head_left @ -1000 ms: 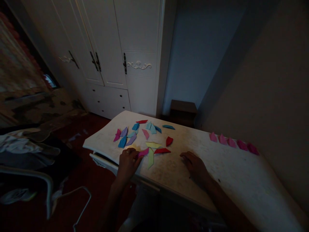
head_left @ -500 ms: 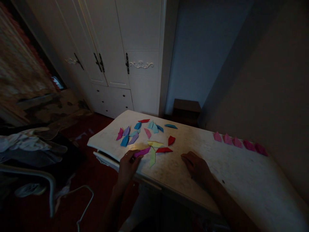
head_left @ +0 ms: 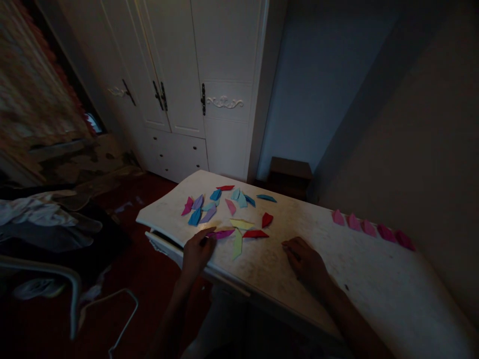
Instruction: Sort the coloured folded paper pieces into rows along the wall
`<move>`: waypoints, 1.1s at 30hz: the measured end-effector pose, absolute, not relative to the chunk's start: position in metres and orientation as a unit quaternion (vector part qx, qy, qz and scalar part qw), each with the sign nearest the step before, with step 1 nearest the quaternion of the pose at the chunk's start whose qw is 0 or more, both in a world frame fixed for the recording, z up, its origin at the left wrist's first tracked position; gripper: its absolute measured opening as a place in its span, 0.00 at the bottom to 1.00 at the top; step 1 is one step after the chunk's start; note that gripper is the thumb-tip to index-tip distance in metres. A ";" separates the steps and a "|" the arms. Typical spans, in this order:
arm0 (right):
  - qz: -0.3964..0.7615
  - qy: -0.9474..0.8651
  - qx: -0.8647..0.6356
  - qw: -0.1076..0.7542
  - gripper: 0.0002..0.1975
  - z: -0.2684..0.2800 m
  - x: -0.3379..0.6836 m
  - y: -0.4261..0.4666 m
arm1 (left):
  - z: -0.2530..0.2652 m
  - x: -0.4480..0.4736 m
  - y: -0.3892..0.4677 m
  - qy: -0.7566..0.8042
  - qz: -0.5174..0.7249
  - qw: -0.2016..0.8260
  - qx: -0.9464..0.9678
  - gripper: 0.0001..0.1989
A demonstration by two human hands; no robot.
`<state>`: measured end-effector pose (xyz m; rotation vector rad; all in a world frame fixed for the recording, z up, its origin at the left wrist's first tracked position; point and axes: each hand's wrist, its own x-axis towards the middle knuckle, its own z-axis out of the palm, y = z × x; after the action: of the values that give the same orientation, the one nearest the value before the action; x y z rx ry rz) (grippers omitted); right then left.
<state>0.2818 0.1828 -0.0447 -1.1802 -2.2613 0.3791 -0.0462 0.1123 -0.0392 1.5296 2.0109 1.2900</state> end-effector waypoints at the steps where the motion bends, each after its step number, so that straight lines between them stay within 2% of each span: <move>1: 0.141 -0.842 -0.440 0.276 0.14 -0.046 0.282 0.183 | -0.038 -0.046 0.113 0.709 0.446 0.157 0.522 0.22; 6: 0.146 -0.842 -0.438 0.279 0.15 -0.050 0.285 0.186 | -0.037 -0.047 0.114 0.714 0.458 0.180 0.497 0.24; 18: 0.158 -0.840 -0.421 0.305 0.15 -0.050 0.285 0.187 | -0.047 -0.047 0.116 0.705 0.500 0.153 0.479 0.16; 22: 0.159 -0.851 -0.399 0.303 0.15 -0.049 0.284 0.185 | -0.046 -0.046 0.115 0.675 0.540 0.176 0.472 0.15; 28: 0.153 -0.861 -0.388 0.290 0.15 -0.046 0.283 0.181 | -0.048 -0.046 0.114 0.655 0.557 0.211 0.464 0.18; 33: 0.159 -0.868 -0.373 0.287 0.14 -0.045 0.280 0.176 | -0.048 -0.046 0.114 0.665 0.548 0.193 0.469 0.20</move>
<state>0.2802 0.1763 -0.0448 -0.9954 -2.3183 0.4247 -0.0465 0.1137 -0.0481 1.3172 1.8660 1.5382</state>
